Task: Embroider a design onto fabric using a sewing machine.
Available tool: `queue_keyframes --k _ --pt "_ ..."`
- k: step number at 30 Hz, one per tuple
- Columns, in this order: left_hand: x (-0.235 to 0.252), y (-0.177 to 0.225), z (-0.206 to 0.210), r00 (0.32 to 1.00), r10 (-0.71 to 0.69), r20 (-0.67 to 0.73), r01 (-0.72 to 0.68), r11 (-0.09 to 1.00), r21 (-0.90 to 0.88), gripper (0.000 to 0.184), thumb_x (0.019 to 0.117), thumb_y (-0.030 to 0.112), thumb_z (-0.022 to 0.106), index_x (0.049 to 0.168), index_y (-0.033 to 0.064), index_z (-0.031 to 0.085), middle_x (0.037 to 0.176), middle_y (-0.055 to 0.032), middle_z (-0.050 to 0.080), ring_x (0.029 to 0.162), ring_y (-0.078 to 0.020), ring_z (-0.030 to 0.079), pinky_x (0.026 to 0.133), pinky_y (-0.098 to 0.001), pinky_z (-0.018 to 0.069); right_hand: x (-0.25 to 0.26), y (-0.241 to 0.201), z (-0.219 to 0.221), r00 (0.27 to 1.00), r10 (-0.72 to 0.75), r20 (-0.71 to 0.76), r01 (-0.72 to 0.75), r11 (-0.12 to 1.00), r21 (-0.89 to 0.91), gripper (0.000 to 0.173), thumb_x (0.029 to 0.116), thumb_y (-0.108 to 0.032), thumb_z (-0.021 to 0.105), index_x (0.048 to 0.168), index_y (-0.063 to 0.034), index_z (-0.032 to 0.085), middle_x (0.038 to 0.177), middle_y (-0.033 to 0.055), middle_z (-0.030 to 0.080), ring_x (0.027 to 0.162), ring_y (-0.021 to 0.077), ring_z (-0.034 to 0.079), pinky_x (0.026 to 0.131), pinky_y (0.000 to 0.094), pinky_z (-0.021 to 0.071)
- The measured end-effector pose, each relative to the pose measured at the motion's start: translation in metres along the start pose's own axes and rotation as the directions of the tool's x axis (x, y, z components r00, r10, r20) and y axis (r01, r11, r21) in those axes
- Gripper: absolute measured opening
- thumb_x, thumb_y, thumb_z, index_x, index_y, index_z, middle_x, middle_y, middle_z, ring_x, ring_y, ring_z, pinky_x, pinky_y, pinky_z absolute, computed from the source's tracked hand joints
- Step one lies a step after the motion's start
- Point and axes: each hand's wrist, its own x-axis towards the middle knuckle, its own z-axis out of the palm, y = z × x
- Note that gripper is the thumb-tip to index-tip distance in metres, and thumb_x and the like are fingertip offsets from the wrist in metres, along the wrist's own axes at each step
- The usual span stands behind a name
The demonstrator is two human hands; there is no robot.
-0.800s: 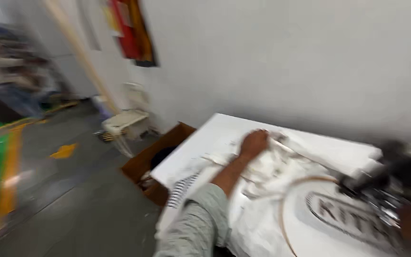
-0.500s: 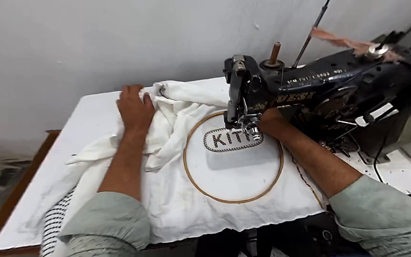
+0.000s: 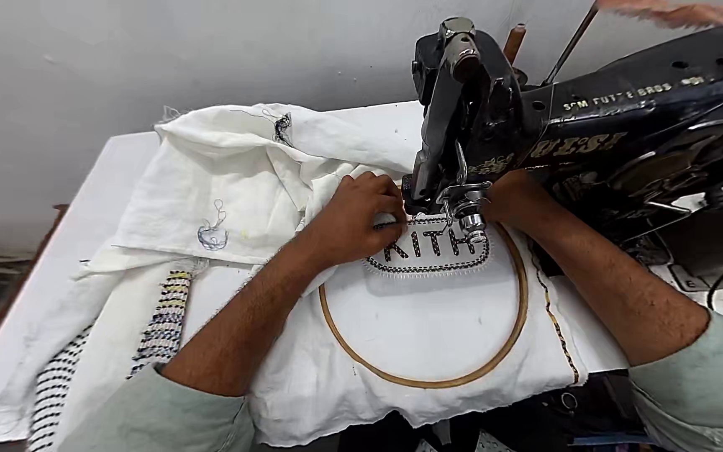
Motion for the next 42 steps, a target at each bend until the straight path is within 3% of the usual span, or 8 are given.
queue_keyframes --k 9,14,24,27,31,34,37,42 --pt "-0.012 -0.029 -0.048 0.963 -0.178 -0.203 0.215 0.96 0.178 0.022 0.0994 0.021 0.06 0.103 0.0048 0.076 0.112 -0.0151 0.07 0.107 -0.0325 0.063 0.09 -0.051 0.0492 0.01 0.03 0.023 0.893 -0.207 -0.399 0.166 0.977 -0.137 0.021 0.0952 -0.015 0.06 0.096 0.0042 0.07 0.094 0.0248 0.07 0.093 0.0369 0.069 0.079 0.0538 0.0503" --pt "-0.007 -0.003 -0.008 0.985 -0.144 -0.099 0.131 0.984 -0.125 0.024 0.0939 0.028 0.067 0.103 0.0089 0.079 0.109 -0.0091 0.072 0.109 -0.0263 0.063 0.092 -0.0546 0.0454 -0.007 -0.004 -0.005 0.999 -0.044 -0.013 0.043 0.997 -0.058 0.023 0.0959 -0.007 0.062 0.081 0.01 0.063 0.075 0.024 0.06 0.071 0.0355 0.059 0.066 0.0529 0.0446" --pt "-0.005 -0.001 -0.013 0.981 -0.122 -0.153 0.151 0.968 0.198 0.022 0.0942 0.019 0.059 0.097 0.0054 0.075 0.107 -0.0145 0.071 0.103 -0.0336 0.065 0.085 -0.0563 0.0465 -0.007 -0.005 -0.007 0.999 -0.004 0.042 0.008 0.997 -0.078 0.027 0.0981 -0.007 0.061 0.077 0.0097 0.06 0.07 0.0206 0.056 0.066 0.0297 0.055 0.064 0.048 0.0431" --pt "-0.016 -0.015 -0.038 0.888 -0.26 -0.379 0.2 0.961 -0.192 0.017 0.095 0.01 0.059 0.101 -0.0022 0.07 0.111 -0.0135 0.071 0.102 -0.0206 0.069 0.088 -0.0397 0.057 -0.008 -0.006 -0.008 0.999 0.042 0.004 -0.041 0.997 -0.069 0.026 0.098 -0.007 0.062 0.077 0.0083 0.06 0.07 0.0199 0.056 0.066 0.0298 0.054 0.064 0.0499 0.0424" --pt "-0.016 0.001 -0.046 0.781 -0.551 -0.296 -0.053 0.414 -0.909 0.023 0.1056 0.012 0.035 0.095 0.0166 0.055 0.093 0.0005 0.073 0.081 -0.0141 0.074 0.081 -0.0362 0.0635 -0.007 -0.009 -0.013 0.993 0.085 0.079 -0.076 0.992 -0.104 0.023 0.1002 -0.012 0.065 0.087 0.0062 0.066 0.079 0.0202 0.062 0.075 0.0308 0.059 0.07 0.0512 0.0446" --pt "-0.015 0.005 -0.023 0.887 -0.375 -0.268 0.161 0.797 -0.583 0.015 0.1026 0.009 0.048 0.109 0.0048 0.061 0.081 0.0012 0.062 0.06 -0.0053 0.057 0.055 -0.0218 0.0508 -0.009 -0.008 -0.014 0.992 0.071 0.102 -0.064 0.995 -0.07 0.018 0.0987 -0.01 0.066 0.091 0.0059 0.069 0.079 0.0183 0.063 0.074 0.0277 0.059 0.069 0.0487 0.0454" --pt "-0.021 0.013 -0.01 0.994 -0.107 -0.007 0.105 0.963 0.248 0.041 0.1013 0.037 0.052 0.126 0.0102 0.07 0.127 -0.0106 0.064 0.112 -0.0289 0.061 0.088 -0.0501 0.0469 -0.008 -0.008 -0.02 0.974 0.144 0.172 -0.131 0.988 -0.086 0.017 0.0995 -0.015 0.067 0.088 -0.0025 0.07 0.075 0.0093 0.061 0.071 0.0197 0.055 0.066 0.0434 0.0427" --pt "-0.035 0.028 -0.006 0.96 -0.201 0.196 0.133 0.941 0.311 0.062 0.1074 0.053 0.03 0.153 0.0156 0.051 0.166 0.0 0.037 0.156 -0.0339 0.027 0.121 -0.068 0.0199 -0.006 -0.006 -0.016 0.979 0.139 0.147 -0.125 0.987 -0.102 0.016 0.0972 -0.014 0.071 0.085 -0.0045 0.068 0.073 0.0069 0.06 0.07 0.0178 0.054 0.064 0.0411 0.0429"
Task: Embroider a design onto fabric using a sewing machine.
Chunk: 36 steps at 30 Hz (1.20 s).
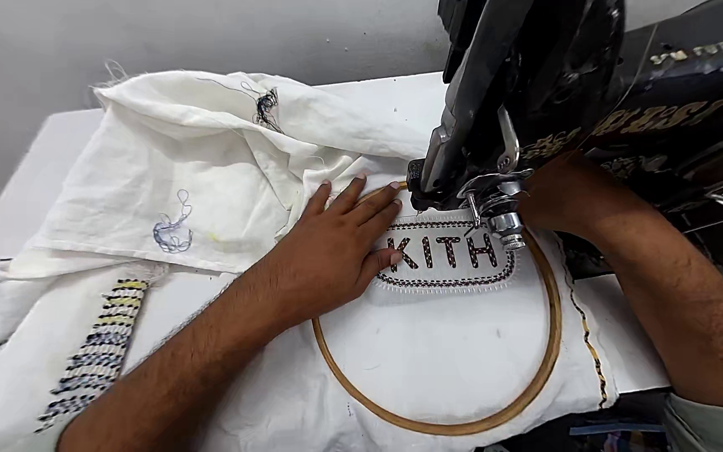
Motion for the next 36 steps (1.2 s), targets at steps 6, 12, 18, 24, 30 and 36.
queue_keyframes --k 6,12,18,24,30,36 --pt "-0.004 0.006 0.004 0.999 -0.045 0.002 0.045 0.999 0.023 0.062 0.1091 0.051 0.025 0.157 0.0175 0.046 0.165 -0.0003 0.038 0.155 -0.0342 0.028 0.12 -0.0703 0.0206 -0.004 -0.005 0.01 0.994 -0.001 -0.111 0.003 1.0 0.021 0.016 0.0955 -0.013 0.072 0.087 0.0002 0.069 0.081 0.0145 0.064 0.077 0.0241 0.059 0.07 0.0468 0.0452" --pt "-0.005 0.009 0.003 0.999 -0.049 0.01 0.049 0.998 0.039 0.062 0.1092 0.05 0.024 0.157 0.0169 0.045 0.165 0.0 0.039 0.155 -0.0338 0.028 0.12 -0.0693 0.0203 -0.006 -0.005 0.011 0.991 -0.021 -0.133 0.024 1.0 0.019 0.016 0.0944 -0.013 0.073 0.085 -0.0004 0.068 0.08 0.0133 0.063 0.076 0.0217 0.058 0.07 0.0437 0.0445" --pt "-0.005 0.009 0.004 0.999 -0.049 0.009 0.048 0.997 0.054 0.061 0.1091 0.049 0.025 0.157 0.0166 0.045 0.165 -0.0007 0.039 0.155 -0.034 0.029 0.12 -0.0698 0.0195 -0.006 -0.005 0.012 0.99 -0.017 -0.141 0.02 1.0 0.023 0.016 0.0947 -0.013 0.073 0.084 -0.0016 0.068 0.08 0.0113 0.062 0.076 0.02 0.057 0.07 0.0423 0.0438" --pt "-0.006 0.01 0.003 0.998 -0.063 0.017 0.062 0.996 0.07 0.062 0.1088 0.049 0.025 0.157 0.0165 0.045 0.165 -0.0009 0.039 0.155 -0.0346 0.029 0.12 -0.07 0.0197 -0.007 -0.005 0.014 0.989 -0.006 -0.149 0.008 1.0 0.014 0.018 0.0958 -0.016 0.072 0.086 -0.0009 0.069 0.08 0.0134 0.064 0.076 0.0223 0.059 0.07 0.0446 0.0449" --pt "-0.005 0.011 0.002 0.997 -0.074 0.024 0.072 0.995 0.066 0.062 0.1088 0.049 0.025 0.157 0.0163 0.045 0.165 -0.0009 0.038 0.155 -0.035 0.029 0.12 -0.0708 0.0194 -0.007 -0.005 0.015 0.987 -0.006 -0.163 0.011 1.0 0.028 0.018 0.0953 -0.017 0.073 0.086 -0.0023 0.07 0.079 0.0111 0.064 0.074 0.0202 0.058 0.068 0.0431 0.0454" --pt "-0.006 0.012 0.003 0.998 -0.061 0.02 0.059 0.995 0.078 0.062 0.1089 0.049 0.025 0.157 0.0157 0.045 0.165 -0.0013 0.039 0.155 -0.0348 0.029 0.12 -0.0706 0.0194 -0.007 -0.004 0.014 0.989 -0.013 -0.148 0.018 0.999 0.028 0.018 0.0948 -0.016 0.074 0.083 -0.0033 0.069 0.077 0.0101 0.063 0.073 0.0192 0.057 0.068 0.0423 0.0451"
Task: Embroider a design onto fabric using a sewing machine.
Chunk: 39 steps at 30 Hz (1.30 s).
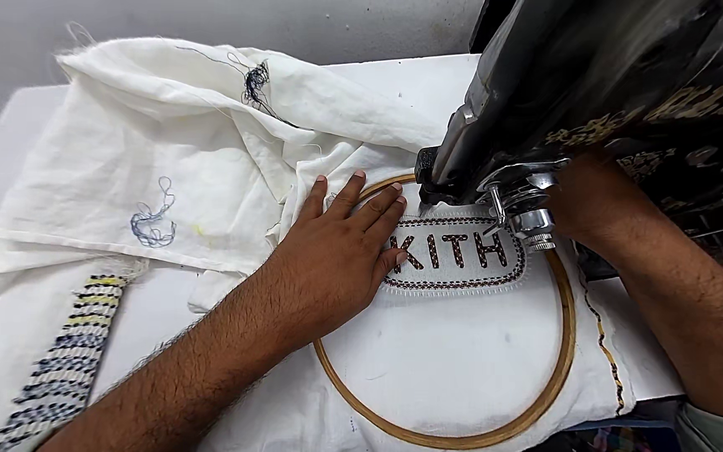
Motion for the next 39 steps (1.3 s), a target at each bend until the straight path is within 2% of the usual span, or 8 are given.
queue_keyframes --k 5,10,13,17,23,32,35,39 --pt "-0.002 0.001 -0.002 1.0 -0.002 0.015 0.003 1.0 -0.012 0.062 0.1087 0.049 0.025 0.156 0.0161 0.046 0.165 -0.0012 0.04 0.154 -0.0341 0.03 0.119 -0.0704 0.0206 0.001 0.004 0.001 0.999 -0.033 0.002 0.033 0.999 -0.021 0.019 0.0928 -0.02 0.076 0.082 -0.0061 0.069 0.075 0.0075 0.062 0.072 0.0181 0.058 0.066 0.0418 0.0451" --pt "-0.002 0.0 -0.003 1.0 -0.011 0.017 0.011 1.0 -0.003 0.062 0.1084 0.049 0.025 0.157 0.0157 0.045 0.164 -0.0015 0.04 0.154 -0.0352 0.03 0.119 -0.0704 0.021 -0.003 -0.005 0.001 1.0 -0.003 -0.011 0.004 1.0 0.001 0.018 0.0934 -0.016 0.075 0.089 0.0016 0.07 0.085 0.0152 0.065 0.08 0.0228 0.06 0.073 0.044 0.0459" --pt "-0.001 0.0 -0.002 1.0 -0.022 0.008 0.022 1.0 -0.013 0.062 0.1083 0.049 0.026 0.156 0.0153 0.046 0.164 -0.0018 0.04 0.154 -0.0352 0.03 0.119 -0.0699 0.0215 -0.004 -0.007 0.002 1.0 0.006 -0.026 -0.005 1.0 0.02 0.017 0.0942 -0.012 0.073 0.09 0.0036 0.069 0.086 0.0166 0.065 0.079 0.0223 0.059 0.073 0.0423 0.046" --pt "-0.001 0.0 -0.003 1.0 -0.024 0.017 0.025 1.0 -0.013 0.062 0.1083 0.05 0.026 0.157 0.0153 0.046 0.165 -0.0018 0.04 0.154 -0.0355 0.03 0.119 -0.0704 0.0206 -0.003 -0.006 0.002 1.0 -0.003 -0.026 0.004 1.0 0.023 0.016 0.094 -0.012 0.074 0.09 0.0025 0.069 0.085 0.0148 0.064 0.08 0.0207 0.059 0.074 0.0413 0.0461" --pt "-0.004 0.002 -0.006 0.999 -0.017 0.031 0.017 1.0 -0.005 0.062 0.1082 0.048 0.026 0.156 0.0142 0.046 0.164 -0.0031 0.04 0.154 -0.0362 0.031 0.118 -0.0716 0.0215 -0.004 -0.006 0.0 0.999 0.031 0.016 -0.031 0.999 0.009 0.019 0.0948 -0.018 0.074 0.086 -0.0016 0.07 0.079 0.011 0.063 0.074 0.0192 0.058 0.068 0.0413 0.0454" --pt "-0.003 0.0 -0.006 0.999 -0.036 0.031 0.036 0.999 0.001 0.063 0.1082 0.05 0.026 0.156 0.0141 0.046 0.164 -0.0033 0.04 0.153 -0.0366 0.032 0.118 -0.0709 0.0228 -0.005 -0.005 0.007 0.996 -0.034 -0.076 0.038 0.998 0.049 0.013 0.0904 -0.008 0.073 0.093 0.0039 0.068 0.087 0.0168 0.065 0.083 0.0219 0.06 0.075 0.0422 0.0464" --pt "-0.003 0.0 -0.006 0.999 -0.034 0.027 0.035 0.999 -0.004 0.063 0.1083 0.049 0.026 0.156 0.0135 0.047 0.164 -0.0038 0.041 0.153 -0.0371 0.032 0.118 -0.0714 0.0223 -0.005 -0.006 0.006 0.999 -0.02 -0.051 0.022 0.999 0.044 0.015 0.0913 -0.008 0.072 0.096 0.0064 0.068 0.091 0.02 0.066 0.087 0.0258 0.062 0.078 0.0454 0.0467" --pt "-0.005 0.002 -0.008 0.998 -0.033 0.052 0.033 0.999 -0.004 0.063 0.1078 0.048 0.026 0.156 0.0137 0.046 0.164 -0.004 0.04 0.154 -0.0365 0.031 0.119 -0.0714 0.0211 -0.004 -0.008 0.003 1.0 0.014 -0.007 -0.013 0.999 0.038 0.012 0.0928 -0.009 0.073 0.089 0.0019 0.069 0.085 0.0149 0.065 0.079 0.0211 0.059 0.073 0.0426 0.0462"
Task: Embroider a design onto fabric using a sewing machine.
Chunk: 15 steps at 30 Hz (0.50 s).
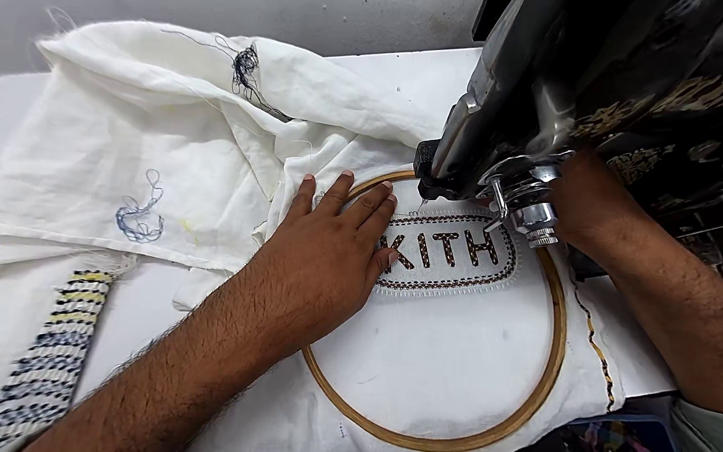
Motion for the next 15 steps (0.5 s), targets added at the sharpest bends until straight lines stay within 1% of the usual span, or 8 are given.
queue_keyframes --k 3,6,7,9,10,11,15 --pt "-0.001 0.0 -0.001 1.0 -0.004 0.011 0.004 1.0 0.007 0.063 0.1078 0.048 0.026 0.156 0.014 0.046 0.164 -0.0037 0.04 0.154 -0.0362 0.031 0.119 -0.0707 0.0213 -0.002 0.001 0.001 1.0 -0.028 -0.014 0.028 0.999 -0.019 0.017 0.0941 -0.013 0.072 0.088 0.0017 0.067 0.082 0.0136 0.062 0.078 0.0209 0.059 0.072 0.0424 0.0455" --pt "-0.002 -0.001 -0.002 1.0 -0.007 0.019 0.006 1.0 0.011 0.063 0.1077 0.048 0.026 0.157 0.0139 0.045 0.165 -0.0039 0.039 0.154 -0.0364 0.031 0.119 -0.0706 0.0217 -0.002 0.0 0.003 1.0 -0.003 -0.019 0.003 1.0 -0.006 0.017 0.0935 -0.01 0.072 0.09 0.0047 0.065 0.084 0.0163 0.062 0.08 0.0234 0.059 0.073 0.0443 0.0452" --pt "-0.001 -0.001 -0.002 1.0 -0.009 0.017 0.009 1.0 0.011 0.063 0.1077 0.048 0.027 0.157 0.0137 0.045 0.165 -0.0041 0.039 0.154 -0.0366 0.031 0.119 -0.0706 0.0218 -0.001 0.001 0.004 1.0 -0.01 -0.029 0.01 1.0 0.0 0.015 0.0927 -0.01 0.072 0.091 0.0046 0.066 0.085 0.0159 0.063 0.081 0.0225 0.06 0.074 0.0433 0.0458" --pt "0.0 -0.002 -0.001 1.0 -0.015 0.012 0.015 1.0 0.009 0.063 0.1078 0.048 0.026 0.156 0.0137 0.045 0.165 -0.0041 0.039 0.153 -0.0367 0.031 0.119 -0.0707 0.0219 -0.001 0.005 0.008 0.997 -0.053 -0.065 0.055 0.998 0.027 0.016 0.091 -0.009 0.072 0.093 0.0054 0.066 0.086 0.0166 0.063 0.082 0.0221 0.06 0.075 0.0424 0.0463" --pt "0.0 -0.002 -0.001 1.0 -0.015 0.008 0.015 1.0 0.01 0.063 0.1079 0.048 0.026 0.156 0.0133 0.046 0.165 -0.0046 0.039 0.153 -0.0373 0.032 0.118 -0.0712 0.0223 -0.001 0.008 0.01 0.993 -0.078 -0.086 0.081 0.996 0.036 0.017 0.0907 -0.011 0.072 0.093 0.0038 0.066 0.085 0.0149 0.063 0.082 0.0205 0.061 0.074 0.0409 0.0473" --pt "0.0 -0.002 -0.001 1.0 -0.016 0.006 0.016 1.0 0.012 0.063 0.1079 0.048 0.026 0.156 0.0131 0.046 0.165 -0.0049 0.039 0.153 -0.0376 0.032 0.118 -0.0713 0.0223 -0.001 0.01 0.011 0.99 -0.1 -0.101 0.104 0.994 0.042 0.018 0.0903 -0.012 0.072 0.094 0.0039 0.066 0.086 0.0152 0.064 0.082 0.0209 0.061 0.075 0.0412 0.0476" --pt "0.0 -0.001 -0.001 1.0 -0.013 0.007 0.013 1.0 0.007 0.063 0.1078 0.048 0.026 0.156 0.0126 0.046 0.164 -0.0049 0.039 0.153 -0.0374 0.031 0.118 -0.0718 0.0216 -0.001 0.009 0.009 0.991 -0.1 -0.083 0.102 0.995 0.021 0.016 0.0912 -0.011 0.072 0.091 0.0037 0.066 0.084 0.0144 0.063 0.08 0.0203 0.059 0.073 0.0401 0.0458"
